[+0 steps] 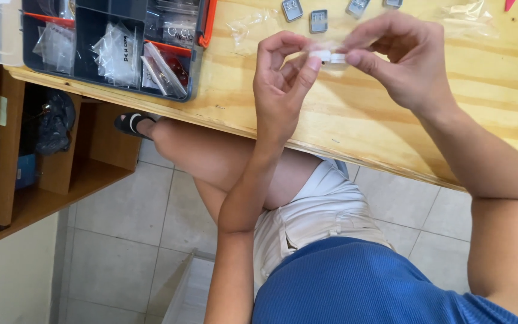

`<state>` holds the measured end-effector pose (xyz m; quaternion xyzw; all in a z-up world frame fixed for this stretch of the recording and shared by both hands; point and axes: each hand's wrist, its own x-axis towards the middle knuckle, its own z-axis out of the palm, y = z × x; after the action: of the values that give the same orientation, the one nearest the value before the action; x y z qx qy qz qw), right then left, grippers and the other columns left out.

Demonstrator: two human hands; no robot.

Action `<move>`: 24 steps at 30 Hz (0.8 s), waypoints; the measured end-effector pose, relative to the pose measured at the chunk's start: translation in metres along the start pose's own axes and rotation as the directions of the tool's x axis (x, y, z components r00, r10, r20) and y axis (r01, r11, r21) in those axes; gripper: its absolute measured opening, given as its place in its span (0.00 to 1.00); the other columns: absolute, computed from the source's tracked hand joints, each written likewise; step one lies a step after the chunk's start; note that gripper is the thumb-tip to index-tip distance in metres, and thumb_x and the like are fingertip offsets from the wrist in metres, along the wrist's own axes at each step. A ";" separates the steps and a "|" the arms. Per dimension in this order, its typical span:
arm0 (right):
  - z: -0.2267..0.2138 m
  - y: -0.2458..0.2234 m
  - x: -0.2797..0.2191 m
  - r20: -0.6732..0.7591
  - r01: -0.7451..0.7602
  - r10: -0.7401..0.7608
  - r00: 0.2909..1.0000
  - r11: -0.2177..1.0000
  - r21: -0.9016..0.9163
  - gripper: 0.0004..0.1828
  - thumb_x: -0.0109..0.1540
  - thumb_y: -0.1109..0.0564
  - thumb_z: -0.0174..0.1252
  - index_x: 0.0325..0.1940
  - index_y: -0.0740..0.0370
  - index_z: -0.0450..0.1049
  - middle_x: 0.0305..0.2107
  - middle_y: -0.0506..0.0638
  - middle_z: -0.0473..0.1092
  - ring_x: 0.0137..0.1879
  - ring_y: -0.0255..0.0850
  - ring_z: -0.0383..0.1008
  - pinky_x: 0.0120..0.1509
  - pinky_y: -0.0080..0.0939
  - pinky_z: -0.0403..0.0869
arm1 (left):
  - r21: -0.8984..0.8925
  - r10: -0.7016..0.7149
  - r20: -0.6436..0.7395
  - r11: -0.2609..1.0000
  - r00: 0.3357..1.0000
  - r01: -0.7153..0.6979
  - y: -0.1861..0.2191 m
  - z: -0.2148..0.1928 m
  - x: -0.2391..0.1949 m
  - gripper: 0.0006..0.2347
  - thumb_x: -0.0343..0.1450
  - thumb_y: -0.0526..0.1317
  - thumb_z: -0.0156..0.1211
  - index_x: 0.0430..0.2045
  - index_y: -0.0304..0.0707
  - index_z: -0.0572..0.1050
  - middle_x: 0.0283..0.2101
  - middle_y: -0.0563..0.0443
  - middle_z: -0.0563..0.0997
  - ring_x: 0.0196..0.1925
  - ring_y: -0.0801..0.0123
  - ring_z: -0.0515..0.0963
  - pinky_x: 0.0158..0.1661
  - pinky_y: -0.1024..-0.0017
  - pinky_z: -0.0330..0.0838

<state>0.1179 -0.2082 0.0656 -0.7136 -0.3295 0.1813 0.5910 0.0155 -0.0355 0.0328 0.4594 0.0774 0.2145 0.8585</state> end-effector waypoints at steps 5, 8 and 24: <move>0.012 -0.001 -0.009 -0.060 -0.012 0.007 0.998 0.995 -0.097 0.05 0.71 0.68 0.66 0.48 0.75 0.76 0.42 0.62 0.76 0.49 0.44 0.78 0.61 0.39 0.79 | 0.376 0.055 0.039 0.924 0.998 -0.066 0.011 -0.009 -0.007 0.05 0.76 0.39 0.61 0.41 0.39 0.77 0.43 0.54 0.81 0.50 0.74 0.80 0.57 0.76 0.75; 0.017 -0.003 -0.020 -0.078 -0.081 0.073 0.994 0.991 -0.110 0.05 0.69 0.67 0.66 0.47 0.74 0.78 0.40 0.61 0.77 0.47 0.43 0.78 0.57 0.37 0.79 | 0.349 -0.008 -0.009 0.937 1.000 0.011 0.008 -0.017 -0.014 0.03 0.74 0.37 0.64 0.36 0.40 0.79 0.39 0.56 0.83 0.46 0.77 0.82 0.54 0.79 0.77; -0.030 0.023 -0.021 -0.102 -0.028 0.023 0.995 0.998 -0.049 0.20 0.75 0.61 0.59 0.66 0.73 0.61 0.53 0.66 0.71 0.55 0.50 0.76 0.63 0.44 0.76 | 0.709 0.133 0.157 0.675 0.979 -0.206 0.023 -0.023 -0.003 0.02 0.77 0.37 0.58 0.37 0.41 0.77 0.38 0.55 0.81 0.38 0.72 0.81 0.42 0.75 0.77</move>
<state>0.1280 -0.2462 0.0479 -0.7407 -0.2944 0.1440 0.5865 -0.0013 -0.0080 0.0389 0.7737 0.0727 0.2240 0.5881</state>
